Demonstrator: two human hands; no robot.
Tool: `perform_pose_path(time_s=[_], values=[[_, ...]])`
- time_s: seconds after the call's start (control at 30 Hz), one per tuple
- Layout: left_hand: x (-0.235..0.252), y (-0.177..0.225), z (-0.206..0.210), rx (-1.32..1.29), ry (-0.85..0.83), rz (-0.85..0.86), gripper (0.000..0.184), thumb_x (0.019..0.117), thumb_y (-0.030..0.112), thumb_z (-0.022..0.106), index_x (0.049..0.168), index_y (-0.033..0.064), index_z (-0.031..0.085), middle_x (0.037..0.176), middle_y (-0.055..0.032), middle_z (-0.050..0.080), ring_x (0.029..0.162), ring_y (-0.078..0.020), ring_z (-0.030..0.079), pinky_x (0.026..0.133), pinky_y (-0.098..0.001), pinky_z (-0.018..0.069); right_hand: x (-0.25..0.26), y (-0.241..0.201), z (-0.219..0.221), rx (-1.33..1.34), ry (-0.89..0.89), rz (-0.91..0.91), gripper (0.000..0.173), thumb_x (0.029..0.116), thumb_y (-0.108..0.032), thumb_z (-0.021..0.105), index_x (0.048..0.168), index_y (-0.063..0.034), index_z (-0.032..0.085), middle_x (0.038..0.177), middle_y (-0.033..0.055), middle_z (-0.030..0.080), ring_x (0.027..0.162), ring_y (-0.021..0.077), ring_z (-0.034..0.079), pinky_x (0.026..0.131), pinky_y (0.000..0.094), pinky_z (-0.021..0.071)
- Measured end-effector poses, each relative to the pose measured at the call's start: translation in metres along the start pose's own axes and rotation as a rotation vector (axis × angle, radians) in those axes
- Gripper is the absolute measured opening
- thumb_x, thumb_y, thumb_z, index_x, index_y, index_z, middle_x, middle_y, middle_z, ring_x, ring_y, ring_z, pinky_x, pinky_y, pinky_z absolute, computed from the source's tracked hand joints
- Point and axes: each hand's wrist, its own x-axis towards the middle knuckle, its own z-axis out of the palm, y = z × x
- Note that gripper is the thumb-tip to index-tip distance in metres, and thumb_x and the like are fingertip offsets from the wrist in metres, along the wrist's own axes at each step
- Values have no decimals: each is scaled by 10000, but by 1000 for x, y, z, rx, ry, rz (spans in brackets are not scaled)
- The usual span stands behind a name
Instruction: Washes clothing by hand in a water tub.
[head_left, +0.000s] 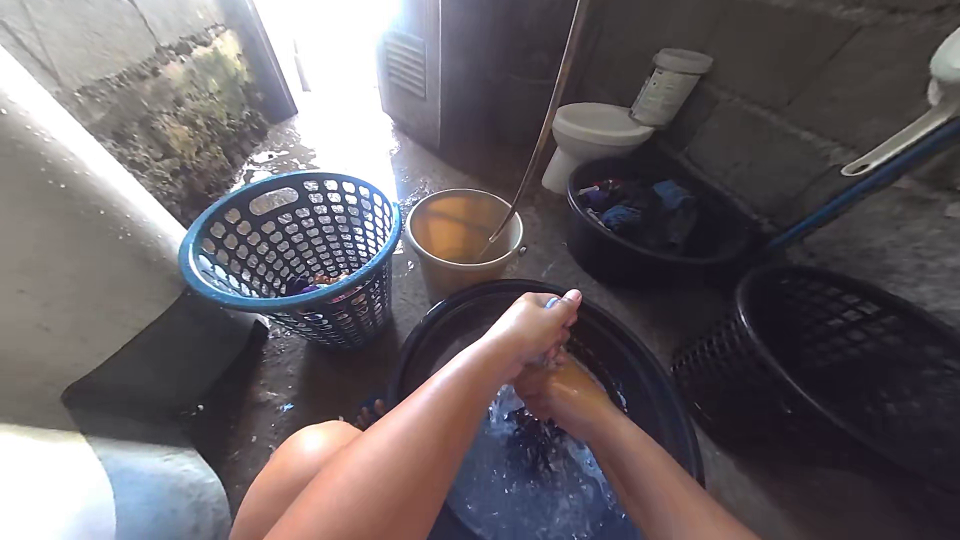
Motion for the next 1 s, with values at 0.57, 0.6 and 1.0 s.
perform_pose_path(time_s=[0.57, 0.6, 1.0], values=[[-38, 69, -103, 687, 956, 459, 508, 1056, 537, 431, 1128, 117, 706, 994, -88, 674, 957, -245, 626, 848, -571, 471, 62, 109, -76, -951, 289, 157, 732, 894, -420, 767, 1492, -93, 499, 1494, 247, 478, 1375, 410, 482, 1146, 555, 396], [-48, 74, -122, 748, 1027, 451, 537, 1027, 583, 448, 1294, 161, 646, 1255, -108, 644, 1257, -301, 538, 1060, -675, 313, 64, 133, -81, -896, 326, 285, 712, 904, -374, 765, 1493, -84, 490, 1488, 281, 466, 1363, 425, 491, 1130, 550, 417], [-45, 60, -118, 727, 578, 35, 436, 1039, 399, 593, 1360, 104, 607, 1362, -216, 579, 1232, -373, 568, 990, -605, 445, 32, 248, -47, -382, 280, 514, 612, 861, -39, 763, 1419, 30, 524, 1386, 265, 573, 1292, 364, 561, 1090, 539, 455]])
